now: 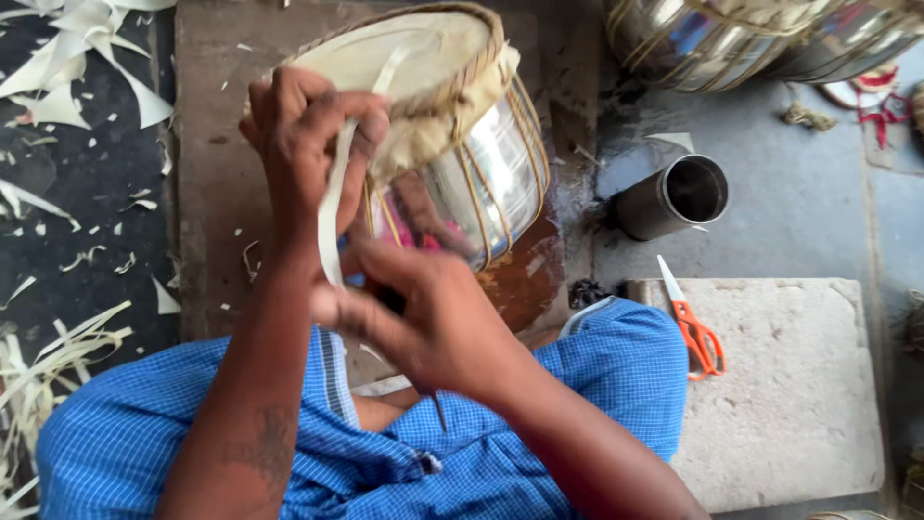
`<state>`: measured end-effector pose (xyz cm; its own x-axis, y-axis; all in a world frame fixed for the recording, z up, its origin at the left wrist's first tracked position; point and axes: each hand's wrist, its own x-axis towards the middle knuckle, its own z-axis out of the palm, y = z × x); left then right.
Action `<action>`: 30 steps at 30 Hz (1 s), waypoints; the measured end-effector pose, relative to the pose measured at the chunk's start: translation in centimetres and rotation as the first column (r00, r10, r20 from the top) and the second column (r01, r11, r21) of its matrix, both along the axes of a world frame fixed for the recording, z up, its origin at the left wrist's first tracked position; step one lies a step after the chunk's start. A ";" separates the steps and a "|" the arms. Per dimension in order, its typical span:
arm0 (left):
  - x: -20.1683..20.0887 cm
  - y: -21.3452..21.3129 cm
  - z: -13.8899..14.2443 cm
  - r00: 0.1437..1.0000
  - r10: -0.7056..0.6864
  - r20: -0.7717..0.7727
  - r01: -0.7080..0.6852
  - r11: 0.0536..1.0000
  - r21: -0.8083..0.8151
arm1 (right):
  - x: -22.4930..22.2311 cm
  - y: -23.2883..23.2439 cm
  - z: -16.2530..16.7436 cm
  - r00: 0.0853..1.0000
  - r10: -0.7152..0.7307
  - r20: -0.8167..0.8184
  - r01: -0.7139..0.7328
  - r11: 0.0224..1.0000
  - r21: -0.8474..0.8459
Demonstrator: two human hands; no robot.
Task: The person repairs a tabla drum by weaving a leather strap through the rim of the drum head. They use an awl to create openings between the braids and pull the strap through by hand.
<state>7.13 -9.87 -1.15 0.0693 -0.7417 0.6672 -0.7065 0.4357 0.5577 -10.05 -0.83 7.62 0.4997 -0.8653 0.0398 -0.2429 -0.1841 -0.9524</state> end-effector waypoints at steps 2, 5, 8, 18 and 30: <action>0.7 -1.0 -0.6 0.998 0.006 -0.062 -0.004 1.000 0.031 | -1.7 1.0 -0.8 0.997 -0.043 -0.058 0.052 0.984 0.170; 2.1 -2.1 -1.1 0.989 -0.030 -0.148 0.026 0.999 -0.027 | -7.7 1.3 -2.3 0.939 -0.344 -0.029 0.318 0.830 0.458; 2.6 -2.4 -0.7 0.953 -0.118 -0.280 0.109 0.993 -0.048 | -16.2 -0.4 -3.8 0.725 -0.495 0.479 0.529 0.846 0.074; 1.9 -1.5 0.3 0.994 -0.012 0.107 0.033 0.979 -0.203 | -24.8 3.7 -20.1 -0.067 -0.766 0.640 -0.231 0.636 0.736; 0.8 2.1 -0.6 0.935 -0.131 -0.329 0.164 0.984 0.074 | -23.7 5.5 -11.4 0.337 -0.724 0.602 0.684 0.628 0.372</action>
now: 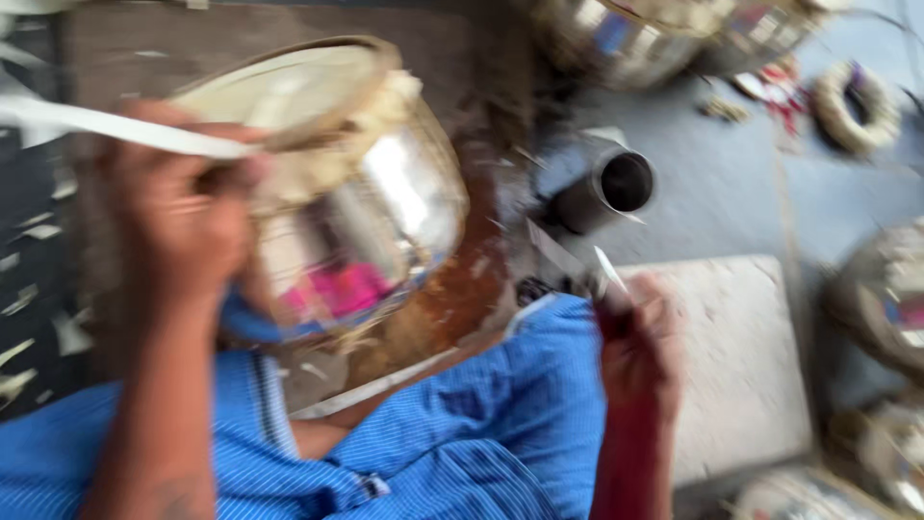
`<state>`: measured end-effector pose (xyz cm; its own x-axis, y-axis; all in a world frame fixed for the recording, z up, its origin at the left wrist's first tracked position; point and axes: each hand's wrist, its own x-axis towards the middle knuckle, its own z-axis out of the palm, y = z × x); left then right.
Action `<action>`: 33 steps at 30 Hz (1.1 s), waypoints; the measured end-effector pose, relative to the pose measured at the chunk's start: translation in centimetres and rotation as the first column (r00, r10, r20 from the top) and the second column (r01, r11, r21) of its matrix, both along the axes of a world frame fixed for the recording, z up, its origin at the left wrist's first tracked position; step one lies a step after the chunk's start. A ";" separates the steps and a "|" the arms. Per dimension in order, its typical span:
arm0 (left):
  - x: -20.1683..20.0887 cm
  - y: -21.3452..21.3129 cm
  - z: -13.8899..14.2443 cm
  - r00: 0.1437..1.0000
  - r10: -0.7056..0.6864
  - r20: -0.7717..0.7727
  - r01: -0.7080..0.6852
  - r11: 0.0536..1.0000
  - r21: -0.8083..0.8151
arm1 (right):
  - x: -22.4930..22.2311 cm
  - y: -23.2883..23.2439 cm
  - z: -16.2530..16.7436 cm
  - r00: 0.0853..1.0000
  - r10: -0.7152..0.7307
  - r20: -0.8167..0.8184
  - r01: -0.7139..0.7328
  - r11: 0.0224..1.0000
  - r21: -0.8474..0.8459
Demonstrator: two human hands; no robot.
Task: The person repairs a tabla drum by weaving a leather strap through the rim of the drum head. They use an awl to create openings between the braids and pull the strap through by hand.
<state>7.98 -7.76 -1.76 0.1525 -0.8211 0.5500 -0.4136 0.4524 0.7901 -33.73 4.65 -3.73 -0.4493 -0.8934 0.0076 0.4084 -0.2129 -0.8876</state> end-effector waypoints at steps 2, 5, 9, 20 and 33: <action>0.7 0.2 0.4 0.999 -0.031 0.027 0.029 0.997 0.076 | -3.4 -2.0 1.8 0.846 -0.288 -0.449 0.243 0.957 -0.158; 1.7 -0.3 0.9 0.968 -0.016 0.252 0.021 1.000 -0.018 | -7.9 -6.9 3.1 0.552 -0.257 -0.793 0.399 0.917 -0.020; 1.4 -1.9 0.9 0.972 -0.038 0.231 0.058 0.995 -0.084 | -8.9 -14.9 0.0 0.007 -0.056 -0.998 0.203 0.978 -0.054; 3.7 -8.0 0.4 0.900 0.136 0.413 -0.098 0.989 -0.112 | -12.2 -11.7 4.4 0.664 -0.118 -0.738 0.196 0.980 0.019; 3.8 -6.6 0.3 0.934 0.162 0.318 -0.134 0.985 -0.108 | 15.7 -8.1 6.4 0.662 0.087 -0.745 -0.185 0.981 -0.050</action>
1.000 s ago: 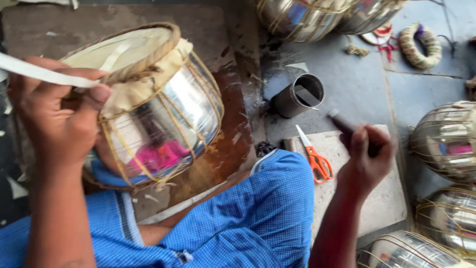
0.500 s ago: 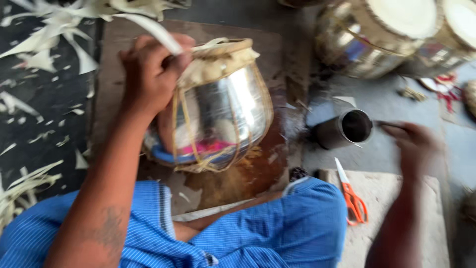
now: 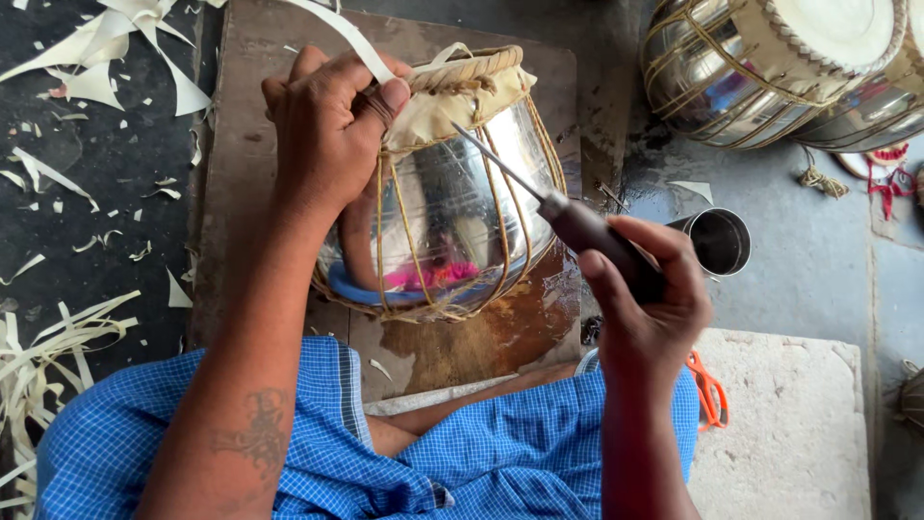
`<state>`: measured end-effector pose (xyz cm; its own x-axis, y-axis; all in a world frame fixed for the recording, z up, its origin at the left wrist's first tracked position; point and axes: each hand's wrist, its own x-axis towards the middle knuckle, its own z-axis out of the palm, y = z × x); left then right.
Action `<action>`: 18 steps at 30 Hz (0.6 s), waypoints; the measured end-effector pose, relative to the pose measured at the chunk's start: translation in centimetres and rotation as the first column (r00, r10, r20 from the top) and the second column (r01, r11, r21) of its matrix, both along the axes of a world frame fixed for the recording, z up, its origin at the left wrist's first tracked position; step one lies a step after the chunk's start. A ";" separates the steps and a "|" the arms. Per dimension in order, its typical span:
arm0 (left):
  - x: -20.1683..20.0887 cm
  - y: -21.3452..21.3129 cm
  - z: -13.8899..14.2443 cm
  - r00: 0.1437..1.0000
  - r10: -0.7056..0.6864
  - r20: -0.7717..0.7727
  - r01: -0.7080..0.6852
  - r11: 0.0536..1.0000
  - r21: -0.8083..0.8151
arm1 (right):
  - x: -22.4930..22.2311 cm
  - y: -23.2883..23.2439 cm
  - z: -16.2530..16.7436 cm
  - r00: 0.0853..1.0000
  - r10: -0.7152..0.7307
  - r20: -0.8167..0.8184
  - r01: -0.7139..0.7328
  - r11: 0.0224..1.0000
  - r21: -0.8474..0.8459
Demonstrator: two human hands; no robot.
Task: The person repairs a tabla drum by weaving a leather strap through the rim of the drum head. They use an awl to create openings between the braids and pull the strap through by hand.
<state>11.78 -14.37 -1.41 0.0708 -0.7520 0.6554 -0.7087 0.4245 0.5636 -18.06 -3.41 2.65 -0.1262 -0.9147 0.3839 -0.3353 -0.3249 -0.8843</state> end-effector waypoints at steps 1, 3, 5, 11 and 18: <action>0.1 0.1 0.0 1.000 0.006 -0.002 -0.006 1.000 0.000 | 1.0 -0.3 0.3 1.000 0.003 -0.011 -0.003 1.000 -0.010; 0.3 0.2 -0.1 1.000 0.013 -0.010 -0.013 1.000 0.012 | 2.2 -0.8 0.7 0.999 0.011 -0.033 -0.011 1.000 -0.021; 0.4 0.2 -0.2 1.000 0.007 -0.015 -0.007 1.000 0.025 | 2.9 -1.2 0.6 0.998 0.007 -0.061 -0.010 0.999 -0.046; 0.4 0.1 -0.7 1.000 -0.015 0.011 0.015 0.999 -0.035 | 4.3 -1.5 0.8 0.928 -0.076 -0.366 -0.025 0.964 -0.263; 0.3 0.5 0.1 0.997 -0.073 0.016 0.073 0.997 0.016 | 5.9 1.4 5.6 0.712 -0.020 -0.702 -0.073 0.992 -0.102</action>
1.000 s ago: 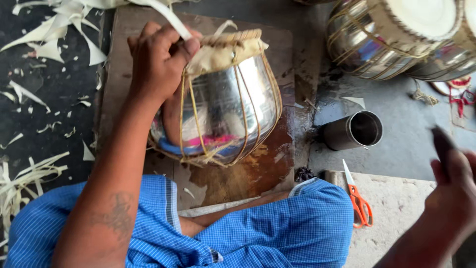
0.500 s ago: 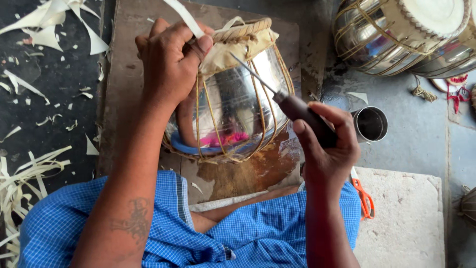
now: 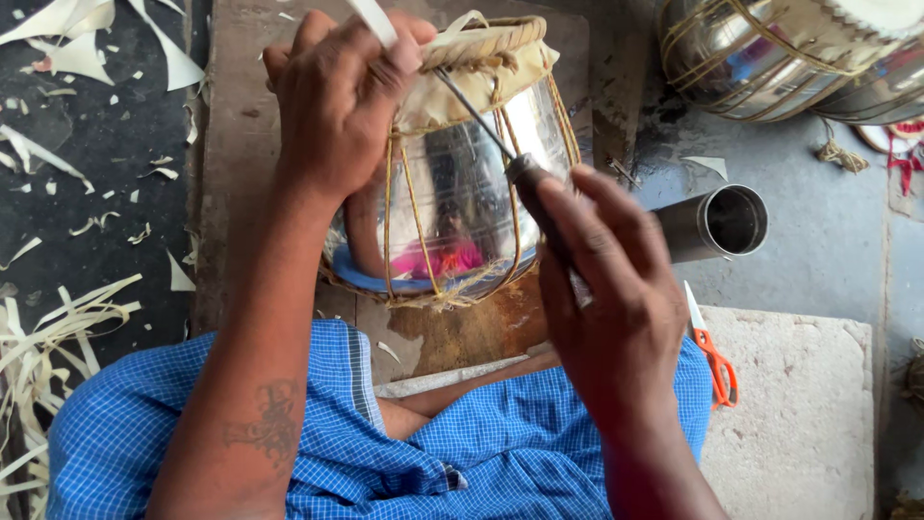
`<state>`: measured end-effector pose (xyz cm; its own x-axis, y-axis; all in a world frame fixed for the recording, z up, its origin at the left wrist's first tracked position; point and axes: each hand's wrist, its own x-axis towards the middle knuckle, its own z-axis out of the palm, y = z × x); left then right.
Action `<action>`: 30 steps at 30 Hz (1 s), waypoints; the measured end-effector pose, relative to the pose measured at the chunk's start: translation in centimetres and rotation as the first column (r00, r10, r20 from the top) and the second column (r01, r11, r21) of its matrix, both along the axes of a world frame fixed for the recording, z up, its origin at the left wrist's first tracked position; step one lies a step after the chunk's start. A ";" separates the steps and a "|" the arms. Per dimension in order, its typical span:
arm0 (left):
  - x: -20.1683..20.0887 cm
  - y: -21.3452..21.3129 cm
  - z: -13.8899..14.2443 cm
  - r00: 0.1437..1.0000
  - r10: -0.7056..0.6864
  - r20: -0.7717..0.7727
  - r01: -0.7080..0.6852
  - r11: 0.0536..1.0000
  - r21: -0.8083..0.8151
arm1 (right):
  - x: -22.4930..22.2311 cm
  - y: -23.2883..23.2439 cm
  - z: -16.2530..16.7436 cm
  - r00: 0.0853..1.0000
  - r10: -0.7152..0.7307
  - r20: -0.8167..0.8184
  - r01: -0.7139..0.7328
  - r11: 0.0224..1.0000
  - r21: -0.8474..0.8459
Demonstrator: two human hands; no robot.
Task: The person repairs a tabla drum by weaving a leather strap through the rim of the drum head. They use an awl to create openings between the braids and pull the strap through by hand.
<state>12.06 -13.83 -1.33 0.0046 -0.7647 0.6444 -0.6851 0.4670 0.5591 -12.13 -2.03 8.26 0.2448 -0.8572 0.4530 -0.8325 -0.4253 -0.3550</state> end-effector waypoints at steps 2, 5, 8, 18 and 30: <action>-0.7 0.5 0.3 0.995 -0.051 0.083 0.054 0.998 -0.041 | -0.3 0.7 1.3 0.999 0.035 -0.028 -0.034 0.999 0.042; -2.5 1.3 0.9 0.984 -0.036 0.177 0.055 0.993 -0.103 | -1.0 1.4 2.6 0.999 0.019 -0.049 -0.015 0.996 0.084; -4.1 2.0 1.7 0.983 -0.034 0.180 0.049 0.996 -0.078 | -1.4 1.8 3.0 0.999 0.018 0.037 -0.023 0.988 0.151; -7.3 3.4 2.9 0.977 -0.041 0.210 0.056 0.996 -0.063 | -2.7 3.2 -0.7 0.983 -0.176 0.053 0.144 0.916 0.374; -10.1 5.2 6.8 0.961 -0.268 0.067 0.272 0.961 -0.050 | -3.0 -0.3 -2.4 0.446 -0.402 0.800 -0.262 0.796 0.546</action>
<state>1.98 -8.67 5.44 -0.2362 -0.6934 0.6807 -0.5600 0.6697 0.4879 -15.12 -2.31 5.82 -0.0536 -0.9858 -0.1594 0.0439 0.1571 -0.9866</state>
